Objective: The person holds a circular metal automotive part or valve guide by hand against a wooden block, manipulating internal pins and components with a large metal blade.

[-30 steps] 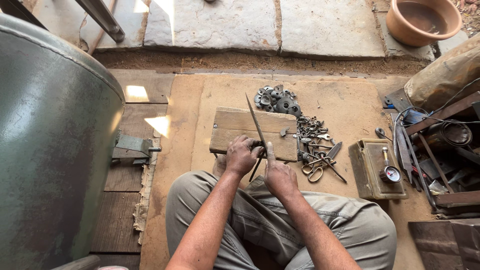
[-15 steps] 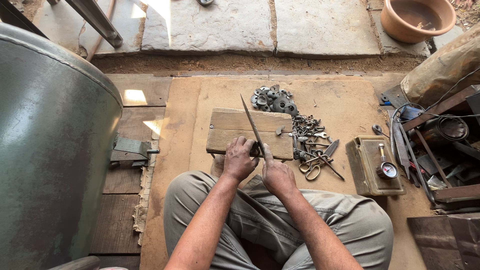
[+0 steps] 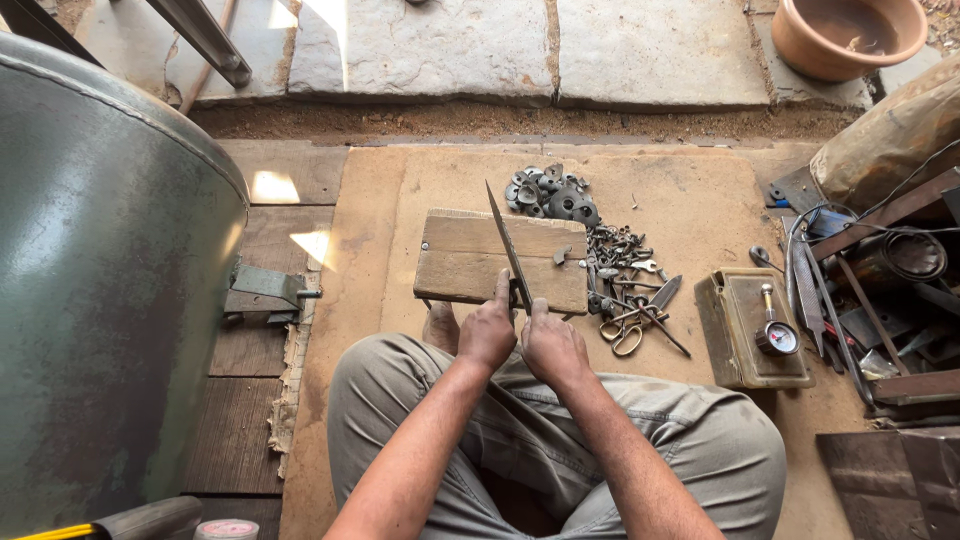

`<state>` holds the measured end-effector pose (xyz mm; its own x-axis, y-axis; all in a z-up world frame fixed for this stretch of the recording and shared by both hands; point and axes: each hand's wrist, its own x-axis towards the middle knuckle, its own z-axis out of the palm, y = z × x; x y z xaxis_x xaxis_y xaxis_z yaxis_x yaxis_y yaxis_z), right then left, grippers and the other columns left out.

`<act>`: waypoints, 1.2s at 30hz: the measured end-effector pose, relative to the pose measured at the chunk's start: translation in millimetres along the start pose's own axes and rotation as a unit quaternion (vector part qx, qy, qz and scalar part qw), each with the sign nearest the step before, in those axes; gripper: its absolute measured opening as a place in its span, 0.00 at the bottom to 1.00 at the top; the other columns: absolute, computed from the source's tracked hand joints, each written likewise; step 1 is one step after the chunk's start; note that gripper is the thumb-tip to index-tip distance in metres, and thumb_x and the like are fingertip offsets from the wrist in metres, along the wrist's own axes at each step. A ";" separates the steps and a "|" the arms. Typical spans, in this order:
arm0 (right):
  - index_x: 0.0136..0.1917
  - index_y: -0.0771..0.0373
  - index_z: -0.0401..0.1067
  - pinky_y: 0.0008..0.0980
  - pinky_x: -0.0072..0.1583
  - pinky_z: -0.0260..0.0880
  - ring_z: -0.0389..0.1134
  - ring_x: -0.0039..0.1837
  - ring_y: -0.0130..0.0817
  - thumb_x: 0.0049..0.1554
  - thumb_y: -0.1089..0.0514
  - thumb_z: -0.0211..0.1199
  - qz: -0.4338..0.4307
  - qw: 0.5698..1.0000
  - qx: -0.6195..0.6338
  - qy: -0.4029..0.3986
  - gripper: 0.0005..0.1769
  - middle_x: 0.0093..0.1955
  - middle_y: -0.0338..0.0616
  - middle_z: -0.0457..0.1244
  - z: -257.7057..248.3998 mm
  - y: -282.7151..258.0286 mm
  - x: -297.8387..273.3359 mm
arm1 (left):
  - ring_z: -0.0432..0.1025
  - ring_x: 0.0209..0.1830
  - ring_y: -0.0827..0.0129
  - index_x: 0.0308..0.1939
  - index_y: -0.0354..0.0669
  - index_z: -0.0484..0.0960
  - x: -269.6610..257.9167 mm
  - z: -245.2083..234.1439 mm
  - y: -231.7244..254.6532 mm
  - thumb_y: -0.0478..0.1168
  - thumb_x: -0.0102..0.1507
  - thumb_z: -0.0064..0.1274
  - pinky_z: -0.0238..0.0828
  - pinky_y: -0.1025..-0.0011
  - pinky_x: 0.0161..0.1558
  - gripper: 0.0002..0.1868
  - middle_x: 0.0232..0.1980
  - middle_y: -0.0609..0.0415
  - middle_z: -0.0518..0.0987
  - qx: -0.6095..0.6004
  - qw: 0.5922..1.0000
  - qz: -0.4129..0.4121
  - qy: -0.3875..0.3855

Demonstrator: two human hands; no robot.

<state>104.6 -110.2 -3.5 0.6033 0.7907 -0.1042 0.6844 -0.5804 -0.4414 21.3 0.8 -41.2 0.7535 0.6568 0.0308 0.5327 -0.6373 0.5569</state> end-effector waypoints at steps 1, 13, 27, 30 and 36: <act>0.55 0.68 0.62 0.60 0.50 0.71 0.72 0.45 0.64 0.63 0.53 0.50 -0.009 1.000 -0.016 0.015 0.15 0.39 0.63 0.69 1.1 -0.5 2.1 | 0.78 0.38 0.39 0.80 0.41 0.52 0.9 1.6 -2.7 0.41 0.63 0.48 0.74 0.49 0.45 0.41 0.40 0.35 0.82 -0.015 1.000 0.003 -0.003; 0.53 0.68 0.62 0.62 0.53 0.70 0.71 0.48 0.66 0.62 0.54 0.50 0.023 0.999 -0.019 -0.035 0.14 0.41 0.65 0.69 -16.0 -4.3 -43.0 | 0.79 0.43 0.41 0.77 0.33 0.57 4.4 10.8 -8.0 0.40 0.65 0.49 0.75 0.49 0.47 0.37 0.41 0.33 0.83 -0.025 1.000 -0.016 0.002; 0.57 0.68 0.62 0.58 0.54 0.72 0.73 0.51 0.60 0.61 0.59 0.47 0.044 0.990 -0.086 -0.102 0.14 0.45 0.61 0.70 -30.4 -21.2 -31.4 | 0.77 0.46 0.41 0.77 0.36 0.54 7.7 19.4 -11.2 0.43 0.66 0.50 0.73 0.50 0.50 0.38 0.45 0.33 0.82 -0.045 0.998 -0.031 -0.025; 0.57 0.68 0.62 0.57 0.55 0.72 0.73 0.51 0.59 0.63 0.57 0.47 0.045 0.992 -0.074 -0.097 0.14 0.45 0.61 0.70 -32.1 -17.7 -27.3 | 0.77 0.45 0.41 0.78 0.37 0.54 6.3 18.4 -10.0 0.43 0.66 0.50 0.73 0.49 0.49 0.38 0.44 0.34 0.82 -0.047 0.998 -0.037 -0.024; 0.55 0.69 0.63 0.58 0.54 0.72 0.73 0.50 0.63 0.61 0.61 0.47 0.032 0.993 -0.073 -0.083 0.11 0.44 0.64 0.70 -23.5 -14.8 -18.3 | 0.77 0.40 0.38 0.78 0.38 0.52 8.9 20.5 -9.9 0.43 0.66 0.49 0.72 0.45 0.45 0.39 0.42 0.32 0.81 -0.042 0.998 -0.036 -0.022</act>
<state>93.0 -120.6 25.9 0.5806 0.7649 -0.2789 0.7060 -0.6436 -0.2954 30.7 4.6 -63.5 0.7313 0.6804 -0.0478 0.5534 -0.5508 0.6248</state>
